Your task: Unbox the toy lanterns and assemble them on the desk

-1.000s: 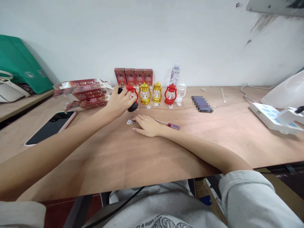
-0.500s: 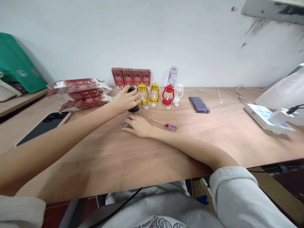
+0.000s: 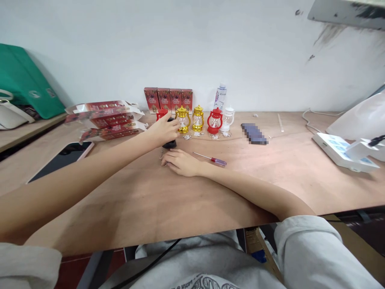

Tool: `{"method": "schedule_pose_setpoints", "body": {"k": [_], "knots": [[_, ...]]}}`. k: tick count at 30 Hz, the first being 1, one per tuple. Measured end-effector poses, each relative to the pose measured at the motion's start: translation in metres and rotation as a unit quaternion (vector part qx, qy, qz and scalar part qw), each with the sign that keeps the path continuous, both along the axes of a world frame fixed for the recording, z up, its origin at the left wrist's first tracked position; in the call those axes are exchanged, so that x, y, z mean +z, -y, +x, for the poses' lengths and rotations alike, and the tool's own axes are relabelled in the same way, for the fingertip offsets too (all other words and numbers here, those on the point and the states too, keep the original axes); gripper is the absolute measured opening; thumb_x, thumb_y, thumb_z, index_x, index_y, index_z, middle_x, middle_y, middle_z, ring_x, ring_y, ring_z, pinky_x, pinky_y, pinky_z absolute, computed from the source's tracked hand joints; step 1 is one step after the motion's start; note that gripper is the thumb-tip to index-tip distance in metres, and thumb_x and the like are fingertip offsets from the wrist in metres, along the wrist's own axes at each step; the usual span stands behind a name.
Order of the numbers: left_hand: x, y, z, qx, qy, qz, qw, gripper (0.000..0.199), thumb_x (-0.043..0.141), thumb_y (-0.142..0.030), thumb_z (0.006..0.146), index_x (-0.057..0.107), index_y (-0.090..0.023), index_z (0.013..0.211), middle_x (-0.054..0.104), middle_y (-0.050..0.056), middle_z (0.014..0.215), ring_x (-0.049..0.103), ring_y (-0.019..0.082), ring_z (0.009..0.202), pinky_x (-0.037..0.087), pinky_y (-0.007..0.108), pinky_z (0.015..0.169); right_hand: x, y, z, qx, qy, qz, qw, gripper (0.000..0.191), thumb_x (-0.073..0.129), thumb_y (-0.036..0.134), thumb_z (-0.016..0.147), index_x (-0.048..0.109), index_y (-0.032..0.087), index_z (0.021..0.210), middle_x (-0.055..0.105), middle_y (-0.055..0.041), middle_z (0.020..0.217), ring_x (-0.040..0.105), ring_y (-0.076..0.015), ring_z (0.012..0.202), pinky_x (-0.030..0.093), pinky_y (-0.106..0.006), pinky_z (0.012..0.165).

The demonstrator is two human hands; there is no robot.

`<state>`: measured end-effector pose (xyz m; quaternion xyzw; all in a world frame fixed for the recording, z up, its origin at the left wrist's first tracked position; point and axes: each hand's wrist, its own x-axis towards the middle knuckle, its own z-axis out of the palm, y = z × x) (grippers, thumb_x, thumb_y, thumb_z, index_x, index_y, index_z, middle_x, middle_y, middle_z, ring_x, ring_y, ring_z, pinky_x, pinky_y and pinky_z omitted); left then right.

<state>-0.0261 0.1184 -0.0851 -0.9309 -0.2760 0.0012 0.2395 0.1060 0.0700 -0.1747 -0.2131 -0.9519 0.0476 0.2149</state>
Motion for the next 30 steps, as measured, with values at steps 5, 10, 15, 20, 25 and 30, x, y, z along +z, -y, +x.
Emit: {"method": "schedule_pose_setpoints", "body": {"k": [5,10,15,20,25,30], "knots": [[0.006,0.005,0.013,0.061,-0.135,0.088,0.985,0.031,0.048,-0.004,0.073,0.067,-0.022,0.09,0.069,0.007,0.09,0.056,0.026,0.099,0.032,0.046,0.095,0.002,0.004,-0.001,-0.016,0.016,0.011,1.0,0.02,0.044,0.009,0.089,0.058,0.013,0.104,0.065,-0.0105,0.108,0.058,-0.0204,0.103,0.04,-0.035,0.097],[0.006,0.004,0.03,0.097,-0.142,0.078,0.982,0.021,0.054,-0.004,0.069,0.068,-0.018,0.076,0.071,0.009,0.079,0.059,0.026,0.094,0.035,0.04,0.087,0.004,0.008,0.0,-0.025,0.016,0.003,1.0,0.022,0.044,0.01,0.089,0.055,0.014,0.107,0.064,-0.0104,0.111,0.059,-0.0206,0.1,0.044,-0.034,0.092],[-0.001,-0.001,0.042,0.114,-0.134,0.044,0.983,0.008,0.067,-0.011,0.063,0.066,-0.017,0.058,0.07,0.009,0.071,0.06,0.029,0.094,0.034,0.039,0.084,0.007,0.012,0.001,-0.037,0.02,0.005,0.999,0.022,0.044,0.01,0.089,0.056,0.014,0.107,0.064,-0.0102,0.111,0.06,-0.0206,0.097,0.044,-0.034,0.09],[0.003,-0.007,0.044,0.132,-0.114,0.007,0.985,0.013,0.074,-0.024,0.061,0.071,-0.018,0.07,0.071,0.011,0.08,0.06,0.033,0.098,0.032,0.043,0.09,0.006,0.01,0.0,-0.039,0.011,0.037,0.999,0.021,0.045,0.012,0.089,0.057,0.012,0.107,0.065,-0.0111,0.109,0.059,-0.0217,0.098,0.044,-0.034,0.092],[0.023,-0.002,0.03,0.077,-0.064,0.001,0.995,0.075,0.065,-0.056,0.071,0.05,-0.013,0.131,0.063,0.019,0.117,0.05,0.034,0.117,0.028,0.046,0.099,0.003,0.012,0.003,-0.035,-0.059,0.104,0.992,0.021,0.039,0.013,0.091,0.057,0.014,0.102,0.066,-0.0095,0.102,0.058,-0.0204,0.095,0.044,-0.035,0.089],[0.061,-0.031,-0.006,0.086,0.062,0.007,0.994,0.073,0.041,-0.062,0.088,0.034,-0.013,0.141,0.045,0.017,0.141,0.038,0.03,0.129,0.025,0.046,0.106,0.002,0.023,0.011,-0.019,-0.14,0.184,0.973,0.022,0.037,0.011,0.09,0.057,0.014,0.1,0.065,-0.0109,0.102,0.057,-0.019,0.094,0.046,-0.032,0.083]]}}
